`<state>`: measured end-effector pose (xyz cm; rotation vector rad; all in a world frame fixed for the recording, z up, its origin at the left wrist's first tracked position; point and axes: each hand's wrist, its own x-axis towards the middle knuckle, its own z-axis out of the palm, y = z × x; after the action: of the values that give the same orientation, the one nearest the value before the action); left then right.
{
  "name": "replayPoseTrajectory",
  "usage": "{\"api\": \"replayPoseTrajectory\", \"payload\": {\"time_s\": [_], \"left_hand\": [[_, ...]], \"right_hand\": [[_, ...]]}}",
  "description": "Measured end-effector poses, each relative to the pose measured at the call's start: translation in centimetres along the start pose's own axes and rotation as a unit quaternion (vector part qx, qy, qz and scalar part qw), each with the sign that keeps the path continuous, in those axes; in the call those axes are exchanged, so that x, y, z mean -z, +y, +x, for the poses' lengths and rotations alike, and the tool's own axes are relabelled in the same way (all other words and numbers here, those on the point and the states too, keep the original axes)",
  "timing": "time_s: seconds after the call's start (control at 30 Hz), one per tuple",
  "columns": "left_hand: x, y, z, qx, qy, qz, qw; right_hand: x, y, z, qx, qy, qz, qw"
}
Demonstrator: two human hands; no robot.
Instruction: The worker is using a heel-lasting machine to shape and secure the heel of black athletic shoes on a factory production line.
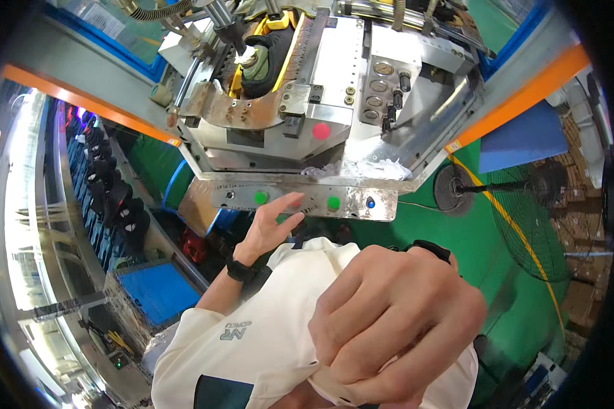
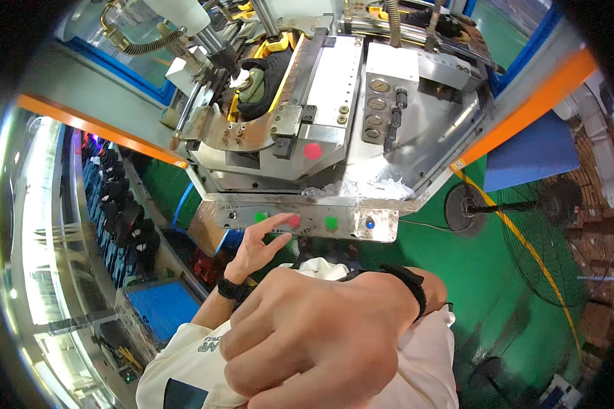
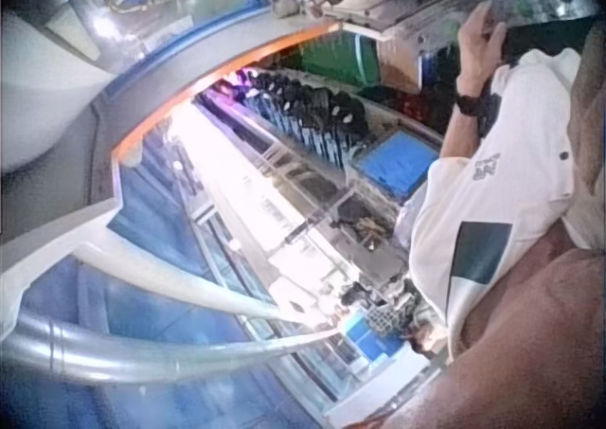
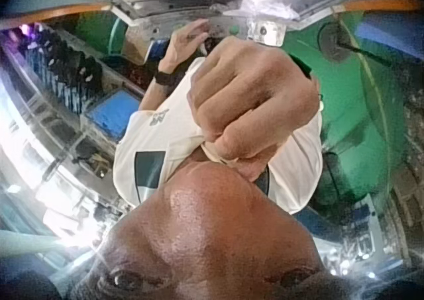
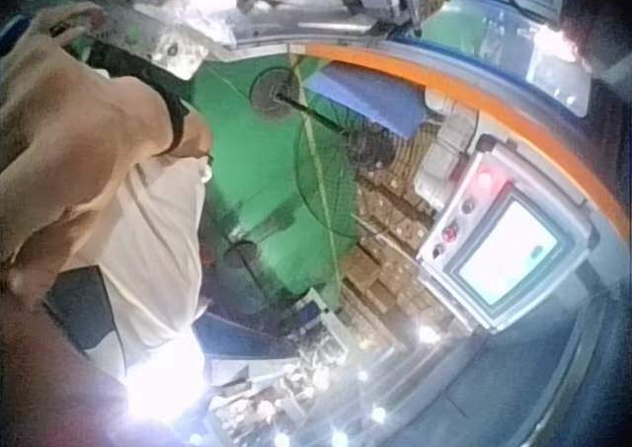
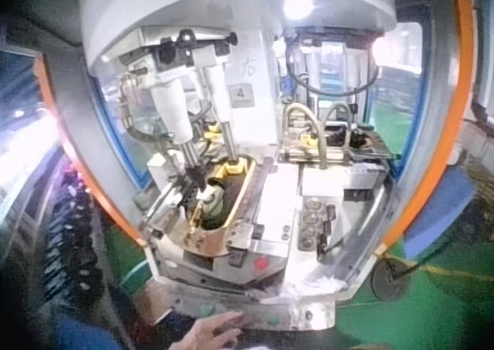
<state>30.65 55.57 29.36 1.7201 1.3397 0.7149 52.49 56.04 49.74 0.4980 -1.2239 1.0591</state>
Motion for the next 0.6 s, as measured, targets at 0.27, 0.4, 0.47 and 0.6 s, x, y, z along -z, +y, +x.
{"api": "replayPoseTrajectory", "payload": {"time_s": [0.27,0.4,0.47,0.6], "left_hand": [[-0.3,0.6,0.1,0.013,0.058,0.008,0.998],[1.0,2.4,2.7,-0.039,0.054,0.005,0.998],[1.0,4.5,5.3,-0.023,0.050,-0.115,0.992],[0.7,7.5,10.6,-0.100,0.057,-0.182,0.977]], "right_hand": [[4.8,0.0,3.5,0.047,-0.220,0.027,0.974],[5.9,-0.8,1.4,-0.064,-0.194,0.002,0.979],[7.3,-1.2,-1.1,-0.159,-0.048,-0.065,0.984],[10.7,-1.5,-8.7,-0.400,0.014,-0.308,0.863]]}}
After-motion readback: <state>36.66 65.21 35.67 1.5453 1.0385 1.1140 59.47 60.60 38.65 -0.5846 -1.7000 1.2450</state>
